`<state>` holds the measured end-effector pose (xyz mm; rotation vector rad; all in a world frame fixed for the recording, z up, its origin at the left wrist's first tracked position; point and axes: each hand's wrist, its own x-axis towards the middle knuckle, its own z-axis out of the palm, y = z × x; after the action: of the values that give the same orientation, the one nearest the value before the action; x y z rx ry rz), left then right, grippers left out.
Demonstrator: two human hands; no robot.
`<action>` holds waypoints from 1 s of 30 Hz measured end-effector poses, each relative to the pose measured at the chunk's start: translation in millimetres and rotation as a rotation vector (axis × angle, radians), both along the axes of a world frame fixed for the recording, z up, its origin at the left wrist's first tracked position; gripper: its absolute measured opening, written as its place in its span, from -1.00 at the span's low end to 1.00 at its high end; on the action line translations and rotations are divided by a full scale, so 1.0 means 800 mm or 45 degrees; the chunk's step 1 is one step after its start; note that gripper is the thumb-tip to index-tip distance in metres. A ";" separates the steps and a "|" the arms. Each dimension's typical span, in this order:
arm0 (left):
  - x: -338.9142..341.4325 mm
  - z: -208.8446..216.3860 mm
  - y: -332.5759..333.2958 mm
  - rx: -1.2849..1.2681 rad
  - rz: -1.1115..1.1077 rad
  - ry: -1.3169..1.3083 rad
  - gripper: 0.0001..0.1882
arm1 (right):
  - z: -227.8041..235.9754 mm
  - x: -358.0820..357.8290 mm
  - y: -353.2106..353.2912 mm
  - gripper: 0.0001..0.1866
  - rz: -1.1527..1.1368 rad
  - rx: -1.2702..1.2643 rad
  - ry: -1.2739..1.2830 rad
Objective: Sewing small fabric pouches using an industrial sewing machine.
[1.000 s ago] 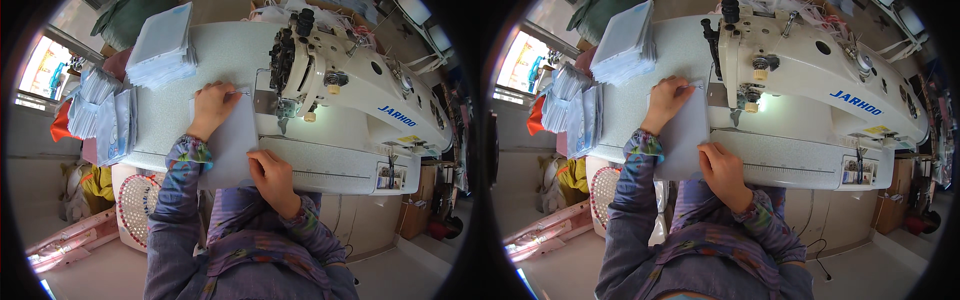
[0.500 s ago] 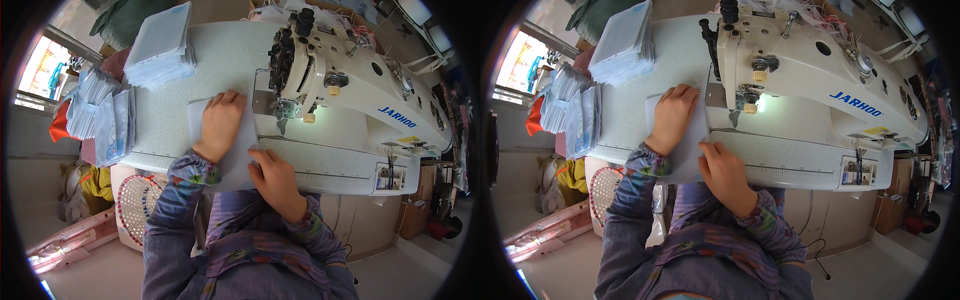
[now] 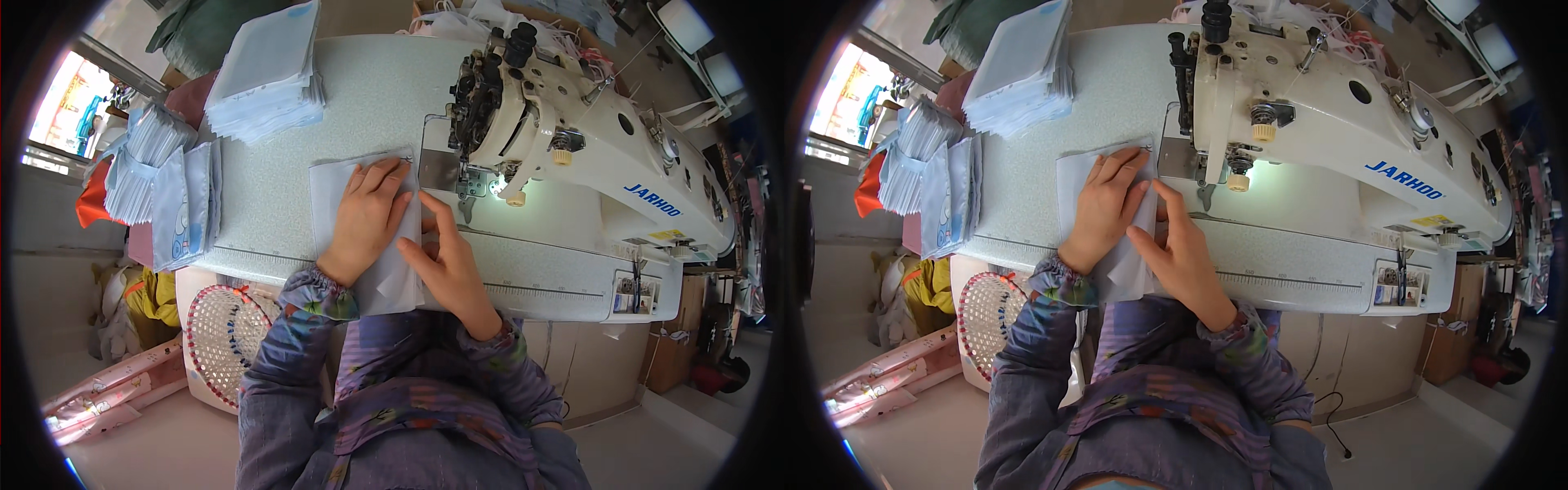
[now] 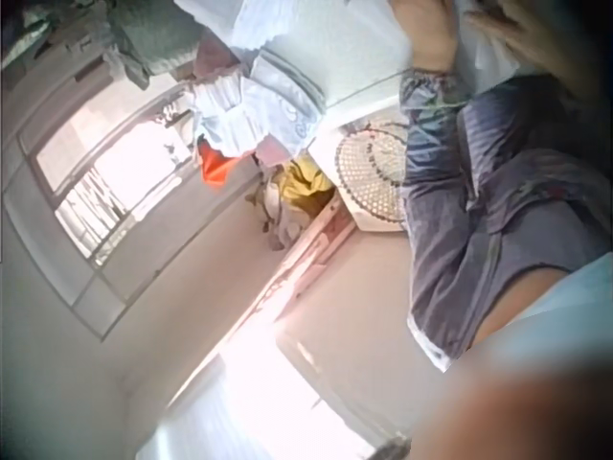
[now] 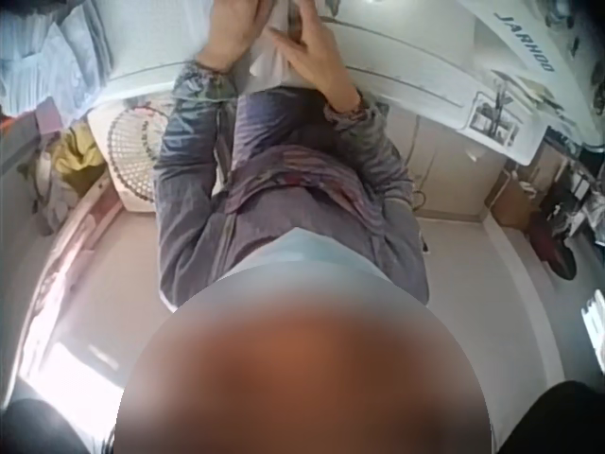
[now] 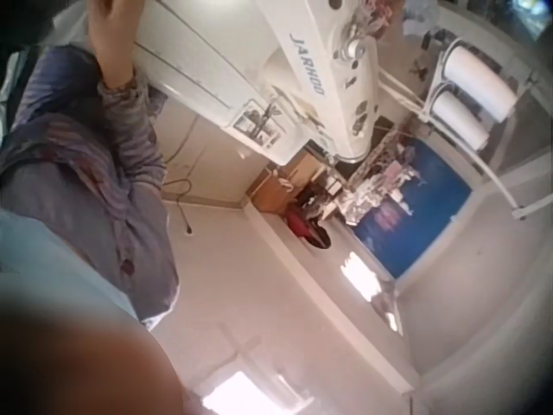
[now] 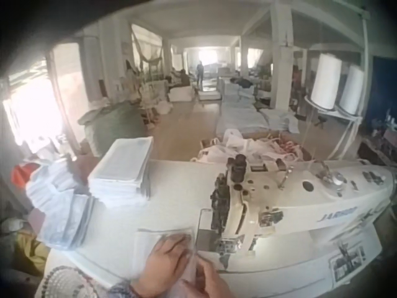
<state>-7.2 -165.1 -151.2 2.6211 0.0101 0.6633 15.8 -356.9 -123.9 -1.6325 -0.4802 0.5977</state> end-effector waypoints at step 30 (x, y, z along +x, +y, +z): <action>0.022 0.011 -0.069 0.140 -0.256 0.048 -0.48 | -0.002 -0.028 -0.082 -0.66 -0.071 -0.071 -0.273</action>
<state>10.3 -220.2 -142.6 2.6923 -0.2827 0.5587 -7.0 -422.5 -125.5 -1.7669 -0.5763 0.3995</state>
